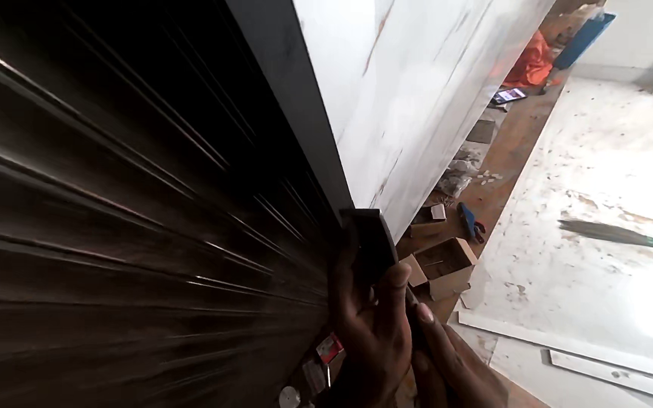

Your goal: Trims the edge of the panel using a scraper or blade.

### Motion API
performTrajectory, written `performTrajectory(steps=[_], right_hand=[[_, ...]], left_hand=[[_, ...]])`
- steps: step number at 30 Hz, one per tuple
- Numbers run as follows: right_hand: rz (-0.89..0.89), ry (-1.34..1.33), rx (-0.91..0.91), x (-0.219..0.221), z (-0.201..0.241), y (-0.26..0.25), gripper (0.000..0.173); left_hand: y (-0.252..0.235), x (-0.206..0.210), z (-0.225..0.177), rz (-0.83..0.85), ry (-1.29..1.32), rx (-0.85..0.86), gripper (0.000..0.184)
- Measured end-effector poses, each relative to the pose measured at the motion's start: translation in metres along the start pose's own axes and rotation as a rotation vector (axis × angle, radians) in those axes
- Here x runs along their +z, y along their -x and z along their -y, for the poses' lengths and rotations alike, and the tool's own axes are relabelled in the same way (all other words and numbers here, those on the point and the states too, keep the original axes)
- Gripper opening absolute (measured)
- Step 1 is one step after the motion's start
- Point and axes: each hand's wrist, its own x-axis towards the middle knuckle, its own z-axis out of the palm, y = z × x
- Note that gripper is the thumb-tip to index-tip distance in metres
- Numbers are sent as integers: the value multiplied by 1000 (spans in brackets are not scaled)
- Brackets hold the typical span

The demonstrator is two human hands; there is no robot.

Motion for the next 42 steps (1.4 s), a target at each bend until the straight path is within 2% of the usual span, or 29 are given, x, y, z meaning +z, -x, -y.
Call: performTrajectory(steps=[8,11,16,21,29,31,35,37,42], right_hand=[[-6,89,-37,-5,-10,-2,36],[-26,82,-51,1,-15,-6,35],[-28,70,-60,2,-15,-5,36],[-4,64,-43,-1,-8,-10,35],[-10,15,-19,4,-1,-10,37],[19,62,-15,-1,4,-12,39],[52,253,-28,-14,13,-18,35],[28,297,-28,-15,17,-15,34],[-29,306,-60,-10,15,-17,35]], left_hand=[[-2,1,13,-44,-50,122,44],[-6,4,18,-70,-40,162,40],[-4,0,20,-83,-58,171,45],[-8,3,16,-111,-54,171,40],[-13,-5,11,-48,-14,153,46],[-14,-9,6,-39,-74,149,49],[-21,-27,6,-21,-422,327,38],[-16,-33,12,32,-437,400,29],[-5,-39,17,134,-368,407,31]])
